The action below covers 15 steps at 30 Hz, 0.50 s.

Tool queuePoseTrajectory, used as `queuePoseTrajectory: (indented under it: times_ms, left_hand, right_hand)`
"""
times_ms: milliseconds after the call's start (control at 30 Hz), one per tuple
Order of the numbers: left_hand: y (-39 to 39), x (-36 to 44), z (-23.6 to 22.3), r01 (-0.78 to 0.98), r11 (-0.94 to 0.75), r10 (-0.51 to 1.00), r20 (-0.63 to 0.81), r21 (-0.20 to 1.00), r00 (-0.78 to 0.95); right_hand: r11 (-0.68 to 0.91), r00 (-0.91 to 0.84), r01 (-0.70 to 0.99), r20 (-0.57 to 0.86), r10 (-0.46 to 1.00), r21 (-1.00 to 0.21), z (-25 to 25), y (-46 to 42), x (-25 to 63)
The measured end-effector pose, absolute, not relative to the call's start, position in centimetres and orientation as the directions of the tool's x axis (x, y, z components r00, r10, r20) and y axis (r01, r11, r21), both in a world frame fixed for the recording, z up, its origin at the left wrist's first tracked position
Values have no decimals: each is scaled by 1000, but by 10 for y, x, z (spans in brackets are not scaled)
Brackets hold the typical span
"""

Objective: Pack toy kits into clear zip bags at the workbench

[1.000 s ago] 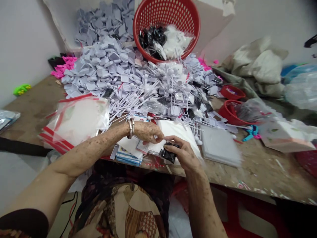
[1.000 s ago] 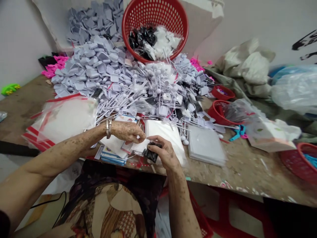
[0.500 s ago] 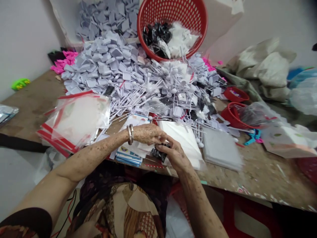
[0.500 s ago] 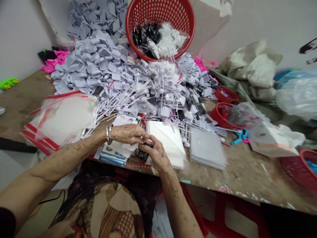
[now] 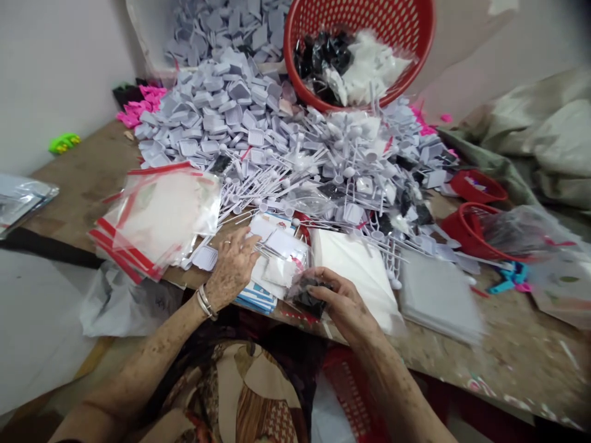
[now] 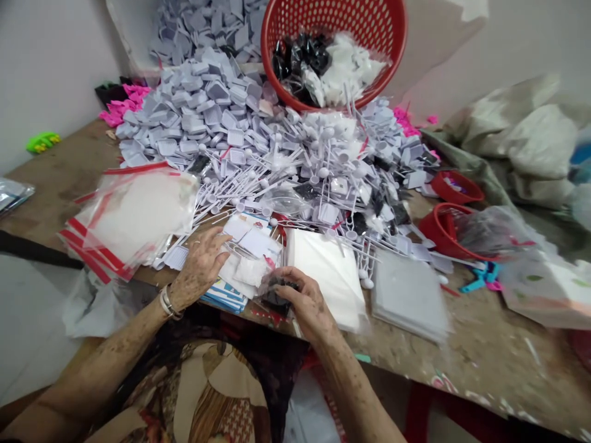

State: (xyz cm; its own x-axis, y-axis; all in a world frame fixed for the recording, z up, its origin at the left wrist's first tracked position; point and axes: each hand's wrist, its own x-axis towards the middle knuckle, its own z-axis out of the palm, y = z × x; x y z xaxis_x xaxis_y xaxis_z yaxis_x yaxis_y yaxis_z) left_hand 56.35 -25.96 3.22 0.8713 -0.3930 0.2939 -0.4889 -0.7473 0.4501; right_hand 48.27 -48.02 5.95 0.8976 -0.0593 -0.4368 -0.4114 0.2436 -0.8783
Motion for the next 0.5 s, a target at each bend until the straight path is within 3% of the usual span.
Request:
queuePoseTrajectory:
  times_ms: [267, 367, 500]
  left_hand:
    - [-267, 556, 24, -408, -750, -376, 172, 520, 910]
    - [-272, 551, 24, -391, -770, -378, 132, 504, 916]
    - [-277, 546, 23, -414, -798, -398, 133, 438, 908]
  right_hand:
    - [292, 844, -528, -532, 71, -797, 64, -479, 489]
    - [315, 823, -565, -547, 152, -762, 65, -473, 494]
    - [267, 844, -536, -501, 194, -801, 59, -466, 497]
